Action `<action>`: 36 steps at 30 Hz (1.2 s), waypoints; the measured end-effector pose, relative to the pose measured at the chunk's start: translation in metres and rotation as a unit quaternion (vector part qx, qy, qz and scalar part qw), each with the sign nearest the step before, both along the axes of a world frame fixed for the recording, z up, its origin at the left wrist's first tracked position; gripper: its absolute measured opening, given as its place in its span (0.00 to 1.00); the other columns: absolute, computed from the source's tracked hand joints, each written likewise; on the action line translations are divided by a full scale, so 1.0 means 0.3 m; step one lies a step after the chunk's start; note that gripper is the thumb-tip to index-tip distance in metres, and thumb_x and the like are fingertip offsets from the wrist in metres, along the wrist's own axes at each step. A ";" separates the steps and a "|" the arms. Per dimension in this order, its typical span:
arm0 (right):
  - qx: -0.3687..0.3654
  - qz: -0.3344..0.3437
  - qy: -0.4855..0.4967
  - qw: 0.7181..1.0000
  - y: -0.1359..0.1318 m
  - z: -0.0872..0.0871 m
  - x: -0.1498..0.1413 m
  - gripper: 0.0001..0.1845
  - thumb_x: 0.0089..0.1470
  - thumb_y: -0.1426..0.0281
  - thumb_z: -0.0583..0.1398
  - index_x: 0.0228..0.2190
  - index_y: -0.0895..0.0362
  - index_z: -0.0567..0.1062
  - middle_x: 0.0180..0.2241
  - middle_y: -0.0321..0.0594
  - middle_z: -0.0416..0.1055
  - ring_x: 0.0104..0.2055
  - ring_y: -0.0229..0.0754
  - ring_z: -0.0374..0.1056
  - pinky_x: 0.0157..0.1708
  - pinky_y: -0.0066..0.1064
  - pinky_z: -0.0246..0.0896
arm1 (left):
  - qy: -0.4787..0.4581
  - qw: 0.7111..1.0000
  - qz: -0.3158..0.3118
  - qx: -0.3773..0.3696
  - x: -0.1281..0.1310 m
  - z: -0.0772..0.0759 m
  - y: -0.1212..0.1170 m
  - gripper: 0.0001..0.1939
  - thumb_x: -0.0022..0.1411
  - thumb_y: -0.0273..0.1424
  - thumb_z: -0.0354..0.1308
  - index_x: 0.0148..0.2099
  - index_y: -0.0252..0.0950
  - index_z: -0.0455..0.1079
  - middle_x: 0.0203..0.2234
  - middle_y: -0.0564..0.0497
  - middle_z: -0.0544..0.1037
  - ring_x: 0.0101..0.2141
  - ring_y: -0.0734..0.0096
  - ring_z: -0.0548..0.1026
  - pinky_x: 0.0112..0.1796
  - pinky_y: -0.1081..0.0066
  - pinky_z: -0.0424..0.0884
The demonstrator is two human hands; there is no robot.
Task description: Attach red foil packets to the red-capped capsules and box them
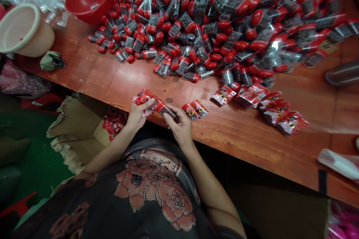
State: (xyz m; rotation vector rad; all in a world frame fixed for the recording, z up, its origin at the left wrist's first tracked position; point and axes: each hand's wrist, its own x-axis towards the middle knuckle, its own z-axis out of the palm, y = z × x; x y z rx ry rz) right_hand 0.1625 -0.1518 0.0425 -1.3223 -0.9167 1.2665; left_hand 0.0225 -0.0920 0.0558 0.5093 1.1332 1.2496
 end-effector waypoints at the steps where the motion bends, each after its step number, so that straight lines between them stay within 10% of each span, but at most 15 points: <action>1: 0.005 0.002 -0.006 1.000 0.000 0.002 0.005 0.17 0.50 0.64 0.64 0.44 0.49 0.76 0.31 0.34 0.72 0.22 0.32 0.62 0.19 0.27 0.61 | 0.000 1.000 -0.002 0.003 0.000 0.002 0.000 0.17 0.38 0.30 0.74 0.29 0.33 0.71 0.24 0.56 0.76 0.25 0.76 0.74 0.33 0.72 0.72; 36: 0.016 -0.047 0.032 0.998 -0.030 -0.055 -0.068 0.19 0.54 0.65 0.62 0.49 0.47 0.74 0.43 0.38 0.76 0.38 0.40 0.73 0.41 0.39 0.75 | -0.022 0.998 -0.053 0.001 0.016 0.007 -0.057 0.20 0.38 0.28 0.74 0.35 0.34 0.72 0.29 0.53 0.79 0.29 0.73 0.77 0.35 0.72 0.73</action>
